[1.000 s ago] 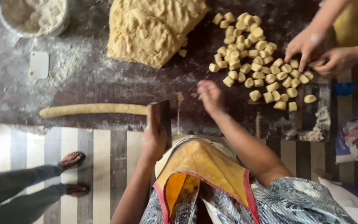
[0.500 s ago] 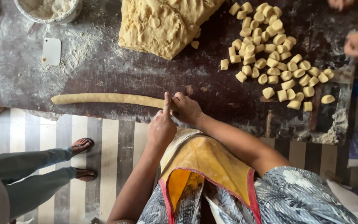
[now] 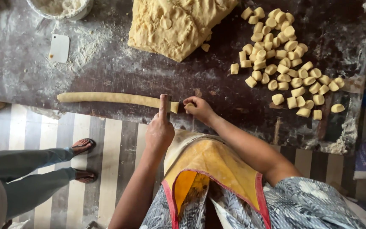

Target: Rolling out dough into long ropes and cutting them into small pieces at a bakery.

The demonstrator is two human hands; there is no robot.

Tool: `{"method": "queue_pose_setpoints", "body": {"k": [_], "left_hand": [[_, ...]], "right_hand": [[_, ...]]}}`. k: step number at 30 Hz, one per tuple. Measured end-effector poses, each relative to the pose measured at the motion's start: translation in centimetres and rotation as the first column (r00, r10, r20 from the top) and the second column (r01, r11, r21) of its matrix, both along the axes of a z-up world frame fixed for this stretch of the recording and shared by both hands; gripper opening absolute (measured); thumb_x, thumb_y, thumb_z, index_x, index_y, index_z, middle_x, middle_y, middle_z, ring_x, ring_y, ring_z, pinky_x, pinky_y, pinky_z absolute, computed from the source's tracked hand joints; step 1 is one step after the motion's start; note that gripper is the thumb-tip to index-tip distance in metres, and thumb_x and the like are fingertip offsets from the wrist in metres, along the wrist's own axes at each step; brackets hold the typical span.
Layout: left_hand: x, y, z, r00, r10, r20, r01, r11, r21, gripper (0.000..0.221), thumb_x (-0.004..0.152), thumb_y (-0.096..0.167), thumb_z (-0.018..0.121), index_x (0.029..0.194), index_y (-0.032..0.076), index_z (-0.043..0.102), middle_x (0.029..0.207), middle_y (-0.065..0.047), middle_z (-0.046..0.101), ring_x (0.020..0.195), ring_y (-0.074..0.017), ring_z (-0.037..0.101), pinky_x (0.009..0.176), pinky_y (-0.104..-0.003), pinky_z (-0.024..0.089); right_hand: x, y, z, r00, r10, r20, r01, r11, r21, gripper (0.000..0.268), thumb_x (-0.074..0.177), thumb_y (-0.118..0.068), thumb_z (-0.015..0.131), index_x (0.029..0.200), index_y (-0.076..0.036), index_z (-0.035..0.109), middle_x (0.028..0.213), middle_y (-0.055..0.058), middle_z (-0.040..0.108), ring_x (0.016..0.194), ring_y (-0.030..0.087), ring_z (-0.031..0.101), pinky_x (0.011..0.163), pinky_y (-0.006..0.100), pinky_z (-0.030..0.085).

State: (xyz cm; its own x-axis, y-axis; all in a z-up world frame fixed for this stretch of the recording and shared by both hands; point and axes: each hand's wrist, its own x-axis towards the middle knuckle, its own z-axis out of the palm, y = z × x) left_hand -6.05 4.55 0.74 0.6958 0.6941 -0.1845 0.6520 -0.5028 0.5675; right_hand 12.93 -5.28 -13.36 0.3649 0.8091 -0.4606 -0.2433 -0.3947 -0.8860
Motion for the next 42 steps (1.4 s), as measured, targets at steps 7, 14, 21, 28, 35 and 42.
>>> {"method": "queue_pose_setpoints", "body": {"k": [7, 14, 21, 28, 35, 42], "left_hand": [[2.0, 0.5, -0.2, 0.976, -0.084, -0.201, 0.067, 0.994, -0.091, 0.095, 0.085, 0.0, 0.049, 0.167, 0.021, 0.006, 0.094, -0.025, 0.069, 0.072, -0.0387, 0.07, 0.062, -0.051, 0.056], [2.4, 1.2, -2.4, 0.993, -0.057, 0.102, 0.05, 0.996, 0.069, 0.093, 0.081, 0.004, 0.056, 0.163, 0.021, 0.015, 0.099, -0.023, 0.072, 0.08, -0.0435, 0.07, 0.064, -0.054, 0.054], [-1.1, 1.0, 0.4, 0.997, 0.045, 0.066, -0.047, 0.998, 0.029, 0.098, 0.078, -0.003, 0.053, 0.165, 0.017, 0.014, 0.096, -0.027, 0.069, 0.072, -0.0446, 0.067, 0.062, -0.055, 0.052], [0.3, 1.4, -0.4, 0.999, 0.051, 0.016, -0.052, 0.998, 0.037, 0.094, 0.082, 0.002, 0.054, 0.166, 0.016, 0.013, 0.086, -0.025, 0.069, 0.069, -0.0428, 0.068, 0.061, -0.054, 0.053], [3.4, 2.9, -1.6, 0.985, 0.163, -0.057, -0.167, 0.984, -0.068, 0.087, 0.091, 0.017, 0.057, 0.164, 0.025, 0.011, 0.095, -0.028, 0.071, 0.074, -0.0451, 0.069, 0.063, -0.056, 0.052], [2.0, 1.4, -1.4, 0.986, 0.167, 0.011, -0.166, 0.986, -0.027, 0.091, 0.086, 0.016, 0.059, 0.164, 0.03, 0.014, 0.103, -0.027, 0.072, 0.079, -0.0496, 0.068, 0.069, -0.058, 0.051]], "right_hand": [[-2.7, 4.0, 8.3, 0.523, 0.458, 0.718, -0.263, 0.889, -0.375, 0.054, 0.084, -0.044, 0.078, 0.12, -0.008, 0.059, 0.113, 0.018, 0.062, 0.093, 0.037, 0.069, 0.079, 0.048, 0.057], [-0.9, 2.5, 3.1, 0.348, 0.376, 0.859, -0.308, 0.911, -0.275, 0.04, 0.092, -0.036, 0.067, 0.121, -0.01, 0.06, 0.114, 0.019, 0.06, 0.094, 0.037, 0.068, 0.079, 0.047, 0.06], [1.5, 0.8, 2.6, 0.963, 0.255, -0.084, -0.251, 0.967, 0.051, 0.037, 0.099, -0.037, 0.064, 0.124, -0.011, 0.066, 0.113, 0.015, 0.069, 0.09, 0.023, 0.067, 0.076, 0.037, 0.056], [-2.3, 6.3, 8.4, 0.488, 0.559, 0.67, -0.306, 0.829, -0.469, 0.042, 0.094, -0.041, 0.063, 0.129, -0.018, 0.057, 0.097, 0.01, 0.075, 0.084, 0.027, 0.075, 0.066, 0.045, 0.061], [-1.9, 6.5, 4.1, 0.375, 0.517, 0.769, -0.331, 0.85, -0.411, 0.032, 0.097, -0.038, 0.059, 0.117, -0.013, 0.058, 0.095, 0.016, 0.076, 0.085, 0.037, 0.074, 0.072, 0.053, 0.057], [4.5, -5.9, 1.2, 0.967, -0.077, -0.243, 0.049, 0.992, -0.117, 0.035, 0.099, -0.036, 0.064, 0.123, -0.009, 0.063, 0.094, 0.014, 0.072, 0.074, 0.024, 0.071, 0.06, 0.037, 0.056]]}}
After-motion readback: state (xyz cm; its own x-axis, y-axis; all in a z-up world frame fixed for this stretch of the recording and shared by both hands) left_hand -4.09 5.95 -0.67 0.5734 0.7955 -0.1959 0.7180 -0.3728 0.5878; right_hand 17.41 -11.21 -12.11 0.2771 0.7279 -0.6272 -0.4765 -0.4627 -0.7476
